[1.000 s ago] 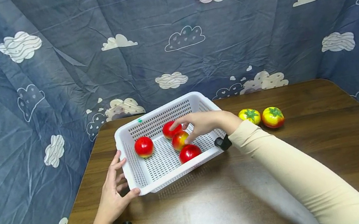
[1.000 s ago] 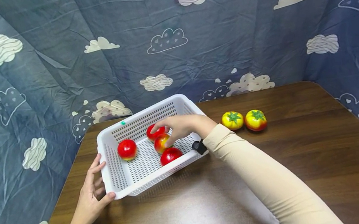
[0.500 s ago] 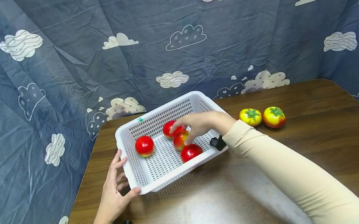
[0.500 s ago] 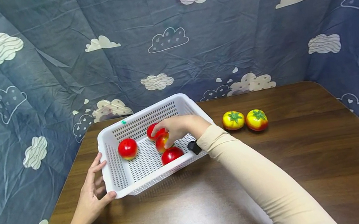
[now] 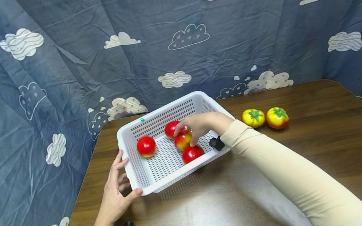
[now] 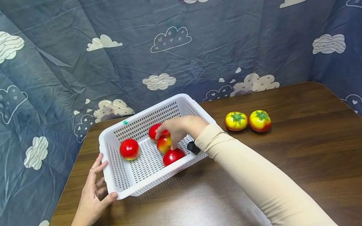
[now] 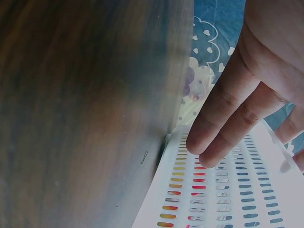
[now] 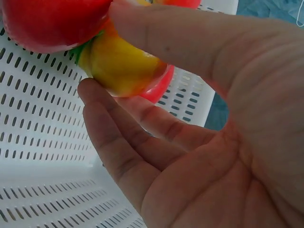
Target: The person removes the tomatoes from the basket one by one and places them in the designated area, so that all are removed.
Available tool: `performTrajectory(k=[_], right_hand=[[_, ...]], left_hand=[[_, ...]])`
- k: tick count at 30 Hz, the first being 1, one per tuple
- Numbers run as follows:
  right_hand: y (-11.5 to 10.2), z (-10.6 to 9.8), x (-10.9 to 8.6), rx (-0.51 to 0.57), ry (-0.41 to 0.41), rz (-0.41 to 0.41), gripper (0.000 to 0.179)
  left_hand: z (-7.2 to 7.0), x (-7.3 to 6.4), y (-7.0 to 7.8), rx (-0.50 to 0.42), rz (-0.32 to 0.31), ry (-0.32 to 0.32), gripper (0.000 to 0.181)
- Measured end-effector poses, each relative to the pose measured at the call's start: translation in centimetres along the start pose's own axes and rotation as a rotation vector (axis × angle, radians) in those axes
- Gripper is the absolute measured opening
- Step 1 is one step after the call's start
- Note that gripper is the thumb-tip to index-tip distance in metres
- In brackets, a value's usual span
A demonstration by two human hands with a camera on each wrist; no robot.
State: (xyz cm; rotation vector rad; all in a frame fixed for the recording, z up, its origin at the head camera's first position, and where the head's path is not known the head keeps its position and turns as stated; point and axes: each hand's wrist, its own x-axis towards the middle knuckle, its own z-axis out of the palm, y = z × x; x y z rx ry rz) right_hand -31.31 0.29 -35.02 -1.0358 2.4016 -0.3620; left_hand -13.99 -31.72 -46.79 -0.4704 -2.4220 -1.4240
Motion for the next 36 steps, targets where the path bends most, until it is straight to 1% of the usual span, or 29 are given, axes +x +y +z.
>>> performTrajectory(k=[14, 20, 31, 36], right_hand=[[0.07, 0.07, 0.05, 0.031, 0.026, 0.058, 0.06], [0.13, -0.07, -0.02, 0.039, 0.034, 0.05, 0.058], [0.43, -0.06, 0.16, -0.027, 0.052, 0.024, 0.051], [0.56, -0.03, 0.33, -0.028, 0.054, 0.021, 0.049]], left_hand=[[0.01, 0.05, 0.09, 0.009, -0.002, 0.0, 0.096], [0.01, 0.04, 0.05, 0.008, 0.003, 0.0, 0.096], [0.02, -0.04, 0.14, 0.016, -0.005, -0.002, 0.096], [0.01, -0.03, 0.24, 0.03, -0.01, -0.002, 0.096]])
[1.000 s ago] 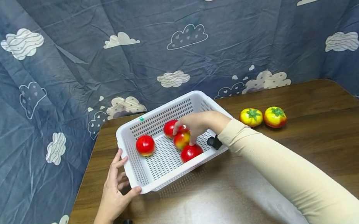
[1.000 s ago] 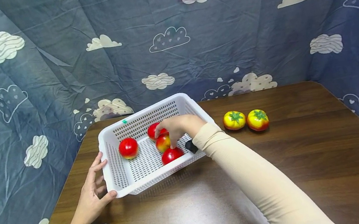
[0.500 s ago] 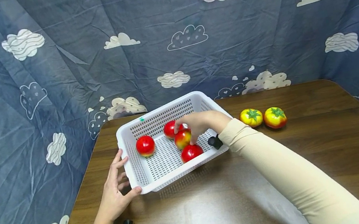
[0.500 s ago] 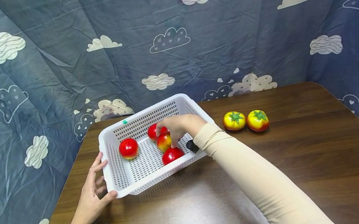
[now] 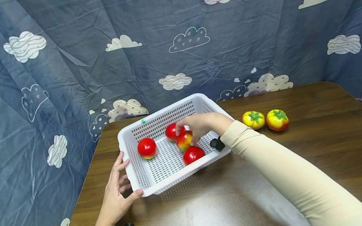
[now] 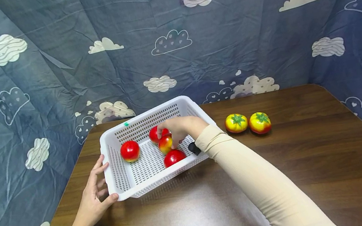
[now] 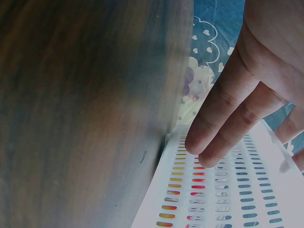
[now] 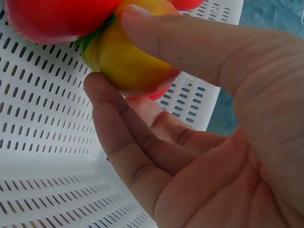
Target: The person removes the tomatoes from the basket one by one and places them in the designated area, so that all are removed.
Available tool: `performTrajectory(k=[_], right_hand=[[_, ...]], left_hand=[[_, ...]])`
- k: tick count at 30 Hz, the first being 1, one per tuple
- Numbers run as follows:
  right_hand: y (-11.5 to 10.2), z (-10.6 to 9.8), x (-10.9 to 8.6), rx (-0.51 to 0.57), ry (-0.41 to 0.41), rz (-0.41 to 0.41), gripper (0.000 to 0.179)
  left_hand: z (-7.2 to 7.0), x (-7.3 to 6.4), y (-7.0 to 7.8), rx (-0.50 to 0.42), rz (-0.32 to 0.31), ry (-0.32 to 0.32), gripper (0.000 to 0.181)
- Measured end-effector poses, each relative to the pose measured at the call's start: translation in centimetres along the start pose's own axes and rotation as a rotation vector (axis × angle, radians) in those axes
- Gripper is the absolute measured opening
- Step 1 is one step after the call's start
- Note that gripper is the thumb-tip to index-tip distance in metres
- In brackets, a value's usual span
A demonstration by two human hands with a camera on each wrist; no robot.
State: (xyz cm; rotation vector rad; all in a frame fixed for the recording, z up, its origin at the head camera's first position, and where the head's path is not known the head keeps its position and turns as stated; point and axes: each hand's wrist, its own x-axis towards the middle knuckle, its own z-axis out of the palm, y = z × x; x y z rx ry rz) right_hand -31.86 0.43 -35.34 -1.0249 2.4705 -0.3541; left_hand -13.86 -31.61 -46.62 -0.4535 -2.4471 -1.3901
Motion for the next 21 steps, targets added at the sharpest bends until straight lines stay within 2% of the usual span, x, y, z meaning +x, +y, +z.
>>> performTrajectory(k=[8, 15, 21], right_hand=[[-0.12, 0.02, -0.12, 0.019, 0.001, 0.009, 0.049], [-0.03, 0.02, -0.13, 0.086, -0.008, 0.013, 0.049], [0.12, -0.14, -0.21, 0.096, -0.003, 0.044, 0.045]], left_hand=[[0.01, 0.01, 0.06, 0.0, 0.003, -0.001, 0.096], [0.05, -0.01, 0.02, -0.008, 0.004, -0.001, 0.095], [0.04, -0.02, -0.01, -0.019, 0.006, -0.001, 0.095]])
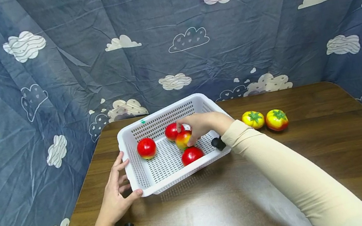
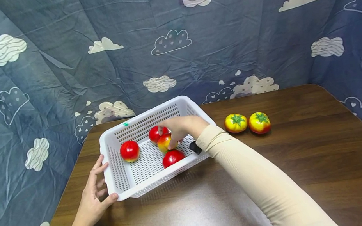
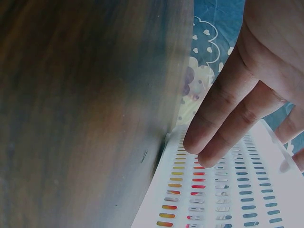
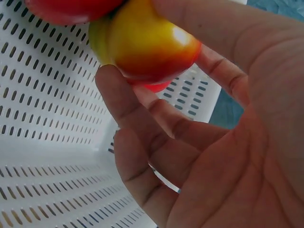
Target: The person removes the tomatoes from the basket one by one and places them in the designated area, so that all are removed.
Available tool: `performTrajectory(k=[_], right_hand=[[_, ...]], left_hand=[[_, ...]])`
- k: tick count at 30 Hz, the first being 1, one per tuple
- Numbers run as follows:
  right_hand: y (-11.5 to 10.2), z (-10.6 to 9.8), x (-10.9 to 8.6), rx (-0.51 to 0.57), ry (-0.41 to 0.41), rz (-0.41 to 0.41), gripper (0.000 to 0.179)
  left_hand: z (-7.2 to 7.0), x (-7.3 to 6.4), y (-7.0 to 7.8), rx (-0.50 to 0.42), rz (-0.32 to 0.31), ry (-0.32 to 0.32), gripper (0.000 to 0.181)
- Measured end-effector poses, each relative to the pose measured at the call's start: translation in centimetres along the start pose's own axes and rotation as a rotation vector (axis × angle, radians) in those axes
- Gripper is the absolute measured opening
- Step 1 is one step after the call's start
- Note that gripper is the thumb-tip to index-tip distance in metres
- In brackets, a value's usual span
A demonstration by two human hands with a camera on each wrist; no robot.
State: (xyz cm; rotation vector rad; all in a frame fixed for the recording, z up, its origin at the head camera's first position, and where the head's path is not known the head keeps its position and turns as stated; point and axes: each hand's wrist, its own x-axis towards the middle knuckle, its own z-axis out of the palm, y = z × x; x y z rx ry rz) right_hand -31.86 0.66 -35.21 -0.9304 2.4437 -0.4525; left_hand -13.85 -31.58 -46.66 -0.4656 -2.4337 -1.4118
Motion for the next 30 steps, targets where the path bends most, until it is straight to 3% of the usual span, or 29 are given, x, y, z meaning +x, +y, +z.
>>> performTrajectory(k=[7, 15, 24, 30], right_hand=[[-0.06, -0.12, -0.26, -0.035, 0.007, 0.014, 0.044], [-0.14, -0.18, -0.49, 0.023, -0.024, 0.048, 0.046], [-0.16, -0.08, -0.69, -0.004, -0.071, -0.009, 0.058], [-0.08, -0.01, -0.71, -0.006, -0.091, -0.016, 0.055]], left_hand=[[-0.14, -0.05, 0.04, -0.012, 0.004, 0.002, 0.096], [-0.11, -0.1, -0.06, -0.01, 0.002, 0.003, 0.096], [-0.08, -0.02, 0.01, -0.007, 0.01, 0.002, 0.095], [0.0, 0.0, -0.01, -0.012, 0.014, 0.001, 0.094]])
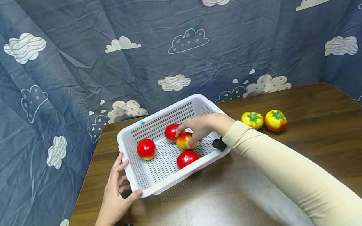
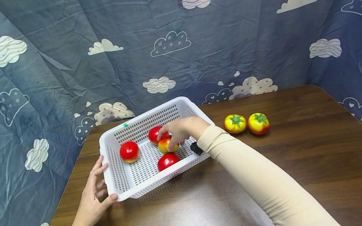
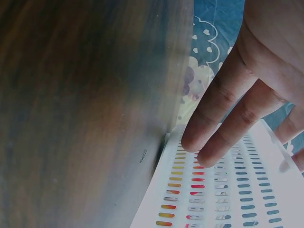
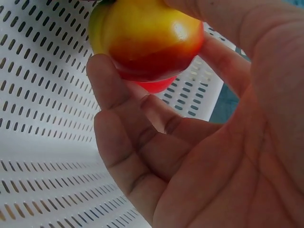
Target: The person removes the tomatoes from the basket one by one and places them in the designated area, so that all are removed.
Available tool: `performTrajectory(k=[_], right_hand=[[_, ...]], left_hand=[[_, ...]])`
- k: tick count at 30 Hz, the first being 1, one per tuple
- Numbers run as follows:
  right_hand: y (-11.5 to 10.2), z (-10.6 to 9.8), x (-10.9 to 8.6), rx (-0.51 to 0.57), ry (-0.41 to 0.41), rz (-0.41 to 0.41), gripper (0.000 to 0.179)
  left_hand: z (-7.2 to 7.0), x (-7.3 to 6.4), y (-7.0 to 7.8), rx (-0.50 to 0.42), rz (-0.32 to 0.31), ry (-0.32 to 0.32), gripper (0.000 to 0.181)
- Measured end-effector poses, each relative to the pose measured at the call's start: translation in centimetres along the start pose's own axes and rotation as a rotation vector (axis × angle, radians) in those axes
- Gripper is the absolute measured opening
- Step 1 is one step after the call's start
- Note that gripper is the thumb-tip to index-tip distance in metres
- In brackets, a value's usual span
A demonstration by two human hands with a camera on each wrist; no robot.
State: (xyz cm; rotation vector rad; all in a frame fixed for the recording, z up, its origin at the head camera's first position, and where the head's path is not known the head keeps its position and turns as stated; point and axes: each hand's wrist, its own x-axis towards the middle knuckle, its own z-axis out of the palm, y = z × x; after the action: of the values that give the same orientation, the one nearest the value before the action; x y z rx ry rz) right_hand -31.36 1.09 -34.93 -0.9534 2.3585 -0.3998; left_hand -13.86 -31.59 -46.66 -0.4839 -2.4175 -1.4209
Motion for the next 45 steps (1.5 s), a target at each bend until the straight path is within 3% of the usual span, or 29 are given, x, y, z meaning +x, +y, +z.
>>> performTrajectory(k=[26, 45], right_hand=[[2.0, -1.1, -3.9, 0.257, 0.051, -0.03, 0.057], [4.0, -1.5, -6.9, 0.312, 0.158, -0.032, 0.061]], left_hand=[[0.1, 0.0, 0.3, -0.002, -0.006, -0.002, 0.095], [0.2, -0.1, 0.0, -0.014, -0.003, 0.002, 0.095]])
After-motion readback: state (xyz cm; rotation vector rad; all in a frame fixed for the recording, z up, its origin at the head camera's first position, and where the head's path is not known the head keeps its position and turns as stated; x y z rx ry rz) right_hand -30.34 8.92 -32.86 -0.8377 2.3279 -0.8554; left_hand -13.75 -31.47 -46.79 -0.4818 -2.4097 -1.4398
